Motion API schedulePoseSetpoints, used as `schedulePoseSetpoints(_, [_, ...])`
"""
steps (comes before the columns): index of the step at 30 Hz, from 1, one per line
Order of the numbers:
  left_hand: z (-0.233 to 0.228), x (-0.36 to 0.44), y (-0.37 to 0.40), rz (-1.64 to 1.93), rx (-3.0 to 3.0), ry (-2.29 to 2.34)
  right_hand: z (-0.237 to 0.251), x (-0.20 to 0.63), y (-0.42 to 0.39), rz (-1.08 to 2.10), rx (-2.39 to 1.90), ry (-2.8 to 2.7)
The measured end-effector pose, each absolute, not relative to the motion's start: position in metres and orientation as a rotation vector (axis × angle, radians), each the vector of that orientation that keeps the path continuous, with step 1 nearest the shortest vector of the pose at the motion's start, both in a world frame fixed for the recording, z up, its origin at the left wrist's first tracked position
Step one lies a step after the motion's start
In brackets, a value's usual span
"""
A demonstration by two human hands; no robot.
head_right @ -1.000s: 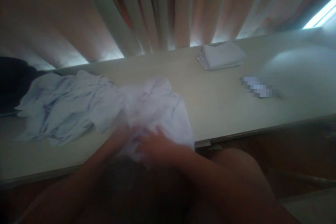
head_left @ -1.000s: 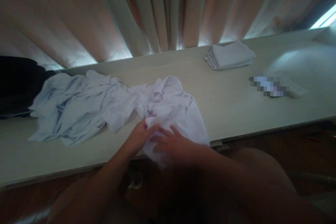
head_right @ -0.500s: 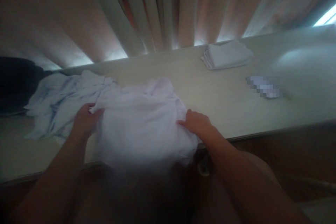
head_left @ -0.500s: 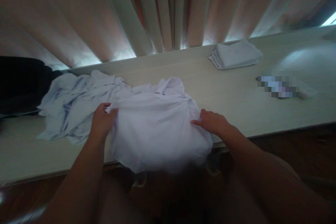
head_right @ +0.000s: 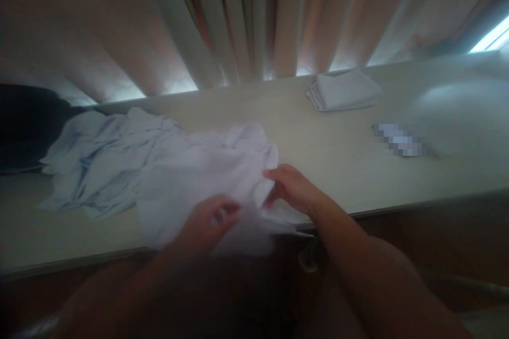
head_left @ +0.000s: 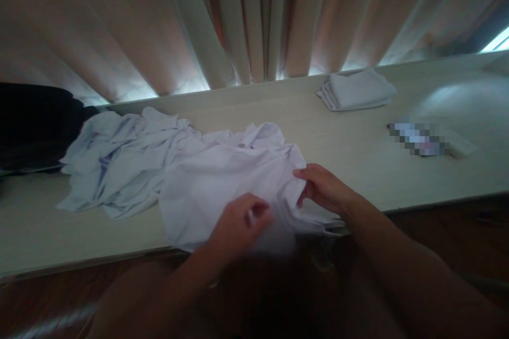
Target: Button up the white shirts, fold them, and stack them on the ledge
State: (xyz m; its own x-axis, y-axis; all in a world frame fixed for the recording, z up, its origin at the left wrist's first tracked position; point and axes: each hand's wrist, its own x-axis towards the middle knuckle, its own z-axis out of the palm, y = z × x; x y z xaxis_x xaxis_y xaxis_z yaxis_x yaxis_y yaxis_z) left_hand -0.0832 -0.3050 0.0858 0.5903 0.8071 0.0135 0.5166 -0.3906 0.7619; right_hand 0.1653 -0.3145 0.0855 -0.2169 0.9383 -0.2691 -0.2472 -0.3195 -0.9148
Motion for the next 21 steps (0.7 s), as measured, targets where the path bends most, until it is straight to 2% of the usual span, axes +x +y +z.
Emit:
schedulePoseSetpoints(4, [0.078,-0.056,-0.325,0.619,1.77,0.964,0.091,0.131,-0.313,1.713,-0.805,-0.601])
schedulePoseSetpoints(9, [0.081,-0.047,-0.295,0.584,1.661,1.074,0.093,0.108,-0.3,1.713,-0.651,-0.532])
schedulePoseSetpoints(12, [0.084,-0.053,-0.27,0.669,1.609,1.162,0.091,0.11,-0.288,1.574,-0.684,-0.664])
schedulePoseSetpoints(17, [0.096,-0.067,-0.241,0.833,1.49,1.394,0.086,0.116,-0.283,1.048,-1.076,-1.12])
schedulePoseSetpoints(21, [0.101,-0.077,-0.23,0.906,1.504,1.432,0.087,0.109,-0.29,0.887,-1.115,-1.478])
